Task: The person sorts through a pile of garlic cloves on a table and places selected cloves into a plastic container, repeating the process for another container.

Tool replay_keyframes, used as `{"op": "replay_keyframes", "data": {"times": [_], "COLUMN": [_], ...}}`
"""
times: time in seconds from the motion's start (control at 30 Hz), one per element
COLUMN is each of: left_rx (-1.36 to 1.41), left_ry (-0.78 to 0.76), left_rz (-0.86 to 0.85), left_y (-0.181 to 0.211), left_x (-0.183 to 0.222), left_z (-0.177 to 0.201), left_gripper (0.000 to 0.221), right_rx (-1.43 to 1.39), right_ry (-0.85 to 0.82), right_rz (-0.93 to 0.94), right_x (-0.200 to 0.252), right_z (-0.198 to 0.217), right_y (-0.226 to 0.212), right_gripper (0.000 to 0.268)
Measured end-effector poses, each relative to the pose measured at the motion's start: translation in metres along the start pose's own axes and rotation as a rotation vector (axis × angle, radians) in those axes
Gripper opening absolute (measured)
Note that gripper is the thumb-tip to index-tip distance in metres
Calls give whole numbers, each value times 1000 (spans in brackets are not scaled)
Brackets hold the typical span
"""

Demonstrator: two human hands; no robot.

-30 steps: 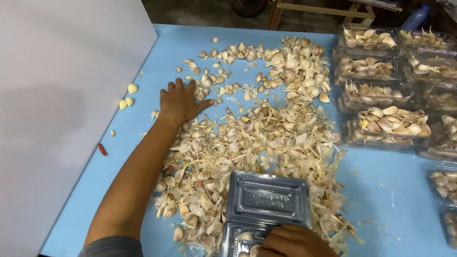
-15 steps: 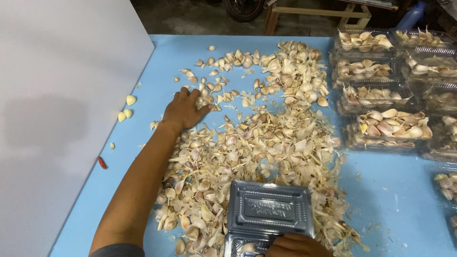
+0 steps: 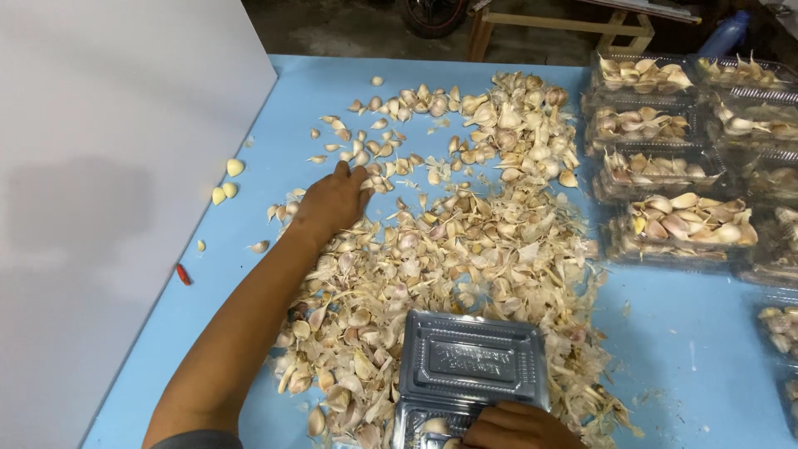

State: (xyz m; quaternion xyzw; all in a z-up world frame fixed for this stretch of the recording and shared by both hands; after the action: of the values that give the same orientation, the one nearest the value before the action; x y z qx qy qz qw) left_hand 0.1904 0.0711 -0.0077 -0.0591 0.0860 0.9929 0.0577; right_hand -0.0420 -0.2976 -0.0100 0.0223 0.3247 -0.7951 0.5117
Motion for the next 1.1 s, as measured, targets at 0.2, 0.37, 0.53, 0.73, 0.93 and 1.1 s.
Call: {"op": "replay_keyframes", "data": {"times": [0.2,0.37,0.53,0.73,0.93,1.1], "left_rx": [25,-34,-18,25,39,51], "left_ry": [-91,-56,-72,-33,-37,-2], "left_rz": [51,-6,-4,46,38,26], "left_y": [8,-1,2,-15,-16,-16], "left_x": [-1,-10,-8,-22,-21,-19], "left_z": [14,6,15,3,5,6], "left_gripper": [44,43,41,40,35,37], "right_rx": [-11,-65,-113,-110,191,187], "right_ry": [25,-23,-21,-50,75,151], "right_rz": [-15,78,42,56,132,54], "right_x": [-4,-2,-1,-9,-29,-27], "right_z": [4,6,4,17,37,40], "right_y": [-6,1,2,-5,-25,-15], "right_gripper": [22,16,15,18,20,15]}}
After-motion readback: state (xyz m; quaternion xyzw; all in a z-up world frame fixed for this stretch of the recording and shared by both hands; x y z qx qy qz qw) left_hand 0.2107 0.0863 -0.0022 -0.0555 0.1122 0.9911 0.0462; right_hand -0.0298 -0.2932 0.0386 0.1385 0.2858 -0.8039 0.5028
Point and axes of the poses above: each hand's wrist, its own x-axis away from the middle knuckle, its own z-axis out of the back of the hand, y = z × x, the point moved 1 cm from there along -x, towards the middle knuckle, and after that the axes turned 1 degree about y, right-handed, at the moved point
